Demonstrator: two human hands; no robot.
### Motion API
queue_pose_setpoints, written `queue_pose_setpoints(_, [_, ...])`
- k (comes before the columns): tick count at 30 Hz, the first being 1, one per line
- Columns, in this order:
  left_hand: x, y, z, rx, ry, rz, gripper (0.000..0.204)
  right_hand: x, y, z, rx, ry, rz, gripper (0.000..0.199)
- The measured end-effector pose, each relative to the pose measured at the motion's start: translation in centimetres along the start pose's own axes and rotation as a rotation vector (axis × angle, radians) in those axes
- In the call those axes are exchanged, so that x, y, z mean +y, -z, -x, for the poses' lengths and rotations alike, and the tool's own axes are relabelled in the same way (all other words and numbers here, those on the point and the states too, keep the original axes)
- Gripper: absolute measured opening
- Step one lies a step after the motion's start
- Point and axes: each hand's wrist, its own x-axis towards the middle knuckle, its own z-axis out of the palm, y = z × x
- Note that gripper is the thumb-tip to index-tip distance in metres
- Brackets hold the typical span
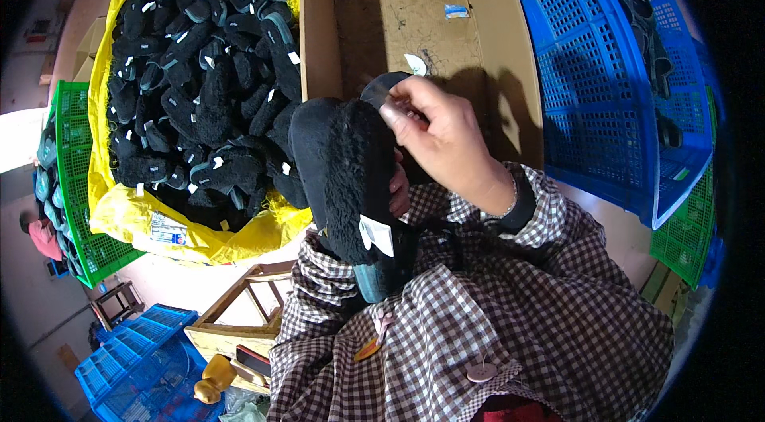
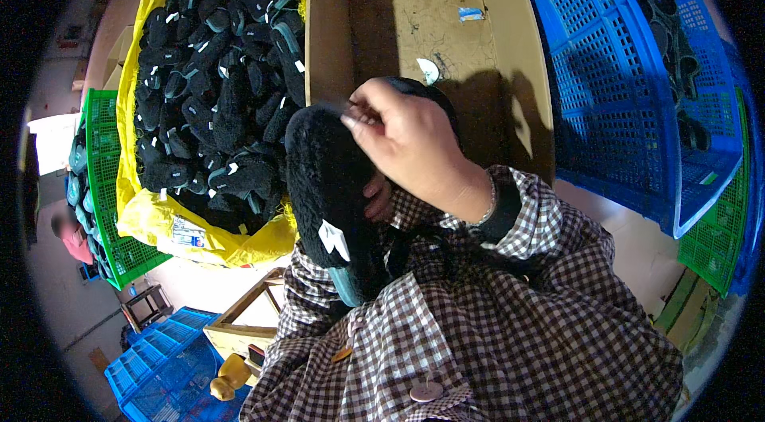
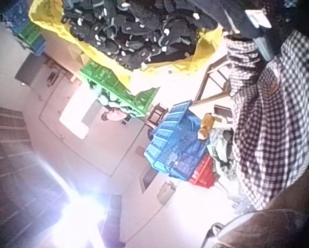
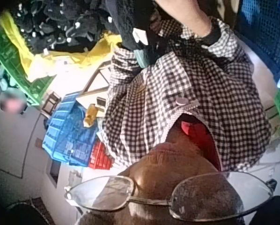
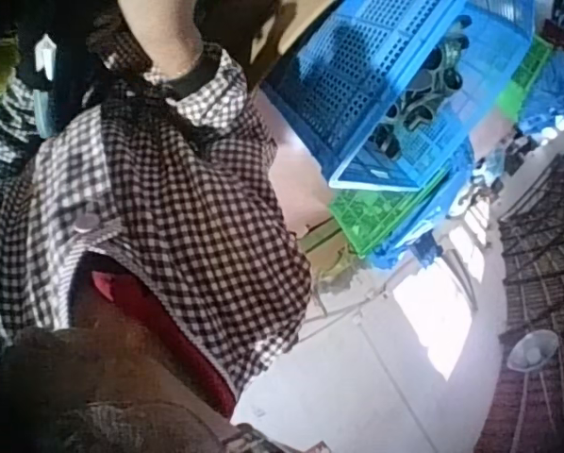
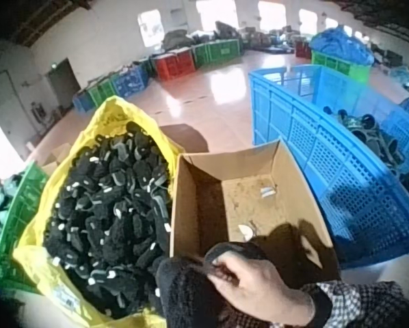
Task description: The person sits on the floor and repeatedly picks up black slippers from a yellow sack, turns them over to inspect the soles and uppers, and places them into a blue basket. The person handles the slippers one at a time throughout the clip.
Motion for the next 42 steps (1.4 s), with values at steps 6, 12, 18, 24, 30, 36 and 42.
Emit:
queue_pose_setpoints(6, [-0.5,-1.4,0.5,0.073,-0.079,0.031,0.057,-0.3,2.2,1.7,-0.165,0.122,-0.077,0.035])
queue_pose_setpoints(12, [-1.2,-1.3,1.1,0.181,-0.167,0.015,0.049,-0.6,0.4,2.6,-0.047,0.129,-0.145,0.034])
queue_pose_setpoints(18, [-2.4,0.0,1.6,0.282,-0.246,0.054,0.04,-1.7,0.3,2.4,-0.137,0.189,-0.086,0.034])
queue_pose_setpoints(24, [-2.7,-2.1,1.4,0.151,-0.368,-0.093,0.035,-1.7,0.7,2.1,-0.122,0.28,0.122,0.029])
queue_pose_setpoints(30, [-2.8,-3.0,0.4,0.326,-0.375,-0.408,0.025,-1.9,0.5,2.0,-0.202,0.211,0.029,0.019])
queue_pose_setpoints(36, [-3.1,-1.8,0.1,0.343,-0.3,-0.154,0.025,-1.8,1.2,2.3,-0.343,-0.356,-0.905,0.005])
queue_pose_setpoints(42, [-2.9,-1.2,0.3,0.37,-0.321,-0.088,0.029,-0.1,1.8,2.9,-0.206,-0.181,-0.547,0.022])
